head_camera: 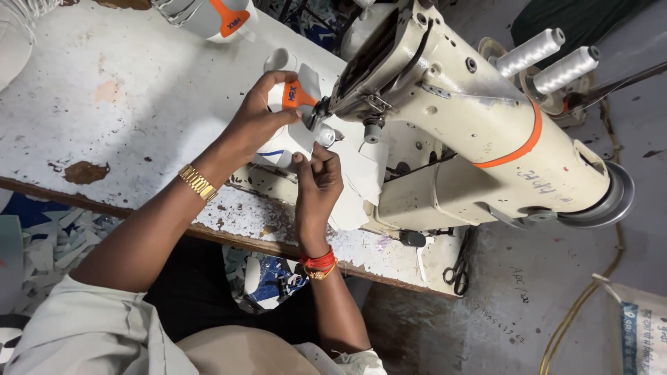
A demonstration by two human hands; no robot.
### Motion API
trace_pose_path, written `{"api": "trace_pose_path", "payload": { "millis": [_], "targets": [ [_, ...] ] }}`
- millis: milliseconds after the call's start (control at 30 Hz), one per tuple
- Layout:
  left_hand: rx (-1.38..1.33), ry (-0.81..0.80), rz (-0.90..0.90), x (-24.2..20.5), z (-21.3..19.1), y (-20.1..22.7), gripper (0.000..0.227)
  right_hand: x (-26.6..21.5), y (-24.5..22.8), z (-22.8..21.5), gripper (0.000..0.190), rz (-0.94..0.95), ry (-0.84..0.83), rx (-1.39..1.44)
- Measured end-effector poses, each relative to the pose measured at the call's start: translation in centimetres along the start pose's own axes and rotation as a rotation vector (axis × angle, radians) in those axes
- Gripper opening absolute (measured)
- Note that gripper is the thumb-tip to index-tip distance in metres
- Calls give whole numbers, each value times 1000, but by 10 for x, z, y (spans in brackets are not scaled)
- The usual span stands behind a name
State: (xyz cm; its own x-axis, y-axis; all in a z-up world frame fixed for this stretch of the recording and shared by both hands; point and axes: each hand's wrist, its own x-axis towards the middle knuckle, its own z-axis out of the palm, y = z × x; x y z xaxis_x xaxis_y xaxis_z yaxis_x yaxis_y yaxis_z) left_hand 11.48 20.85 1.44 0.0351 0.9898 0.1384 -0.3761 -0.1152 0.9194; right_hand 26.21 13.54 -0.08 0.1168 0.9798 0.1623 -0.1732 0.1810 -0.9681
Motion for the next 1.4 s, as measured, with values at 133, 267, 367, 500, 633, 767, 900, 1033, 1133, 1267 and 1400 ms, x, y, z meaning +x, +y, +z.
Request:
{"api": "trace_pose_path", "payload": {
  "millis": [133, 267, 367, 500, 633, 767, 900, 1033, 1133, 1267, 1400],
  "targets": [
    [23, 13, 15, 14, -6, -17, 60, 3, 20, -8, 18, -85, -5, -16],
    [81, 11, -16, 41, -13, -30, 70, 3, 11, -11, 17, -60, 5, -41],
    [385, -28, 112, 59, -6, -4, 82, 9, 12, -30, 15, -38, -45, -99],
    [794, -253, 208, 77, 8, 31, 94, 33, 12, -79, 16, -111, -44, -477],
    [712, -388, 467, 92, 7, 18, 101, 79, 23, -129, 36, -272, -139, -1128],
    [823, -145, 238, 54, 13, 14, 95, 92, 31, -134, 49, -344, -305, -1382],
    [767, 261, 595, -6, -14, -8, 73, 90, 33, -130, 62, -324, -305, -1548],
    [406, 450, 436, -76, -77, -12, 52, 85, 39, -135, 68, -405, -241, -1554],
    [56, 689, 245, -103, -121, 40, 41, 76, 25, -128, 61, -558, -181, -1475],
    [-71, 894, 514, -95, -268, 13, 29, 61, 41, -161, 29, -566, -167, -1361],
    [-170, 918, 512, -42, -347, 12, 42, 8, -16, -140, 21, -576, -14, -1142]
  ]
}}
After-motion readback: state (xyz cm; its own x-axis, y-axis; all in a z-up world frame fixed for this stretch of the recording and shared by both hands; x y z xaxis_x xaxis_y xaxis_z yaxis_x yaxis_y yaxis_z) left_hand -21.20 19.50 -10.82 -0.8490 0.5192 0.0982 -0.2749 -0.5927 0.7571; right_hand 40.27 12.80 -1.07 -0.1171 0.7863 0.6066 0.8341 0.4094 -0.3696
